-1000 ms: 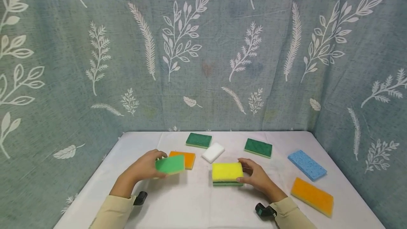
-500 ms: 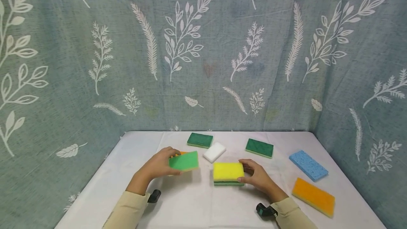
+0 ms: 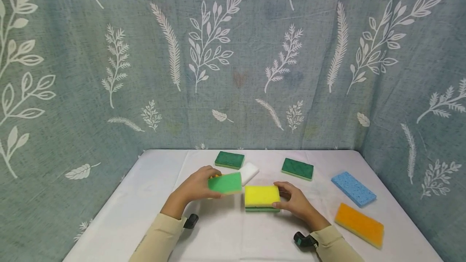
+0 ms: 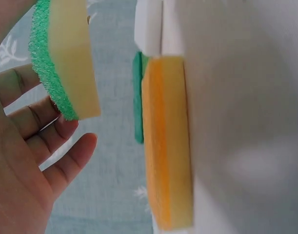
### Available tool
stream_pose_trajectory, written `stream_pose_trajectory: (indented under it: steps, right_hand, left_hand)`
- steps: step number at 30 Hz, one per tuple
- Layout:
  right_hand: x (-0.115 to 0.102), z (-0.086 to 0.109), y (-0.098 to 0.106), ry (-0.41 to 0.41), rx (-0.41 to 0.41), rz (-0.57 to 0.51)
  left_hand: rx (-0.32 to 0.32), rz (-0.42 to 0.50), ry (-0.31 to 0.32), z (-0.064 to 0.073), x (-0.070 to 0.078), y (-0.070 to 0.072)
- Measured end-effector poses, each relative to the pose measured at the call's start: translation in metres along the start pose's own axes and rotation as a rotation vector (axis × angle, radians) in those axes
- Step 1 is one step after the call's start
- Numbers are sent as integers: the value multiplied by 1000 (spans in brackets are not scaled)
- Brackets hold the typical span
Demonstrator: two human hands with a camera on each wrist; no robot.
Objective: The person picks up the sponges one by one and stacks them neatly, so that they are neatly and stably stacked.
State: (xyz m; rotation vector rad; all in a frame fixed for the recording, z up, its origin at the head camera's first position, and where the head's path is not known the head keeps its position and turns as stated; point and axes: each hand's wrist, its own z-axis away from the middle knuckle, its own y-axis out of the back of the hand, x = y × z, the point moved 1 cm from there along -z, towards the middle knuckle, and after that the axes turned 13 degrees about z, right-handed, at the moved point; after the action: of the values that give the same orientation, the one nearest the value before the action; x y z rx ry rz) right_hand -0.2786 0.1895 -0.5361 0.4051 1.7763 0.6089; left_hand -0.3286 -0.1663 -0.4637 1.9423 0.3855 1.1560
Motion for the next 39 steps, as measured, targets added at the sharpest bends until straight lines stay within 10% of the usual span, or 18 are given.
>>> stream_pose_trajectory:
  steps: [12, 39]
  right_hand:
    - [-35, 12, 14, 46, -40, 25]
    - [5, -1, 3, 42, -33, 42]
  left_hand:
    - [-30, -48, -11, -13, 15, -11]
    - [-115, -84, -115, -42, 51, -35]
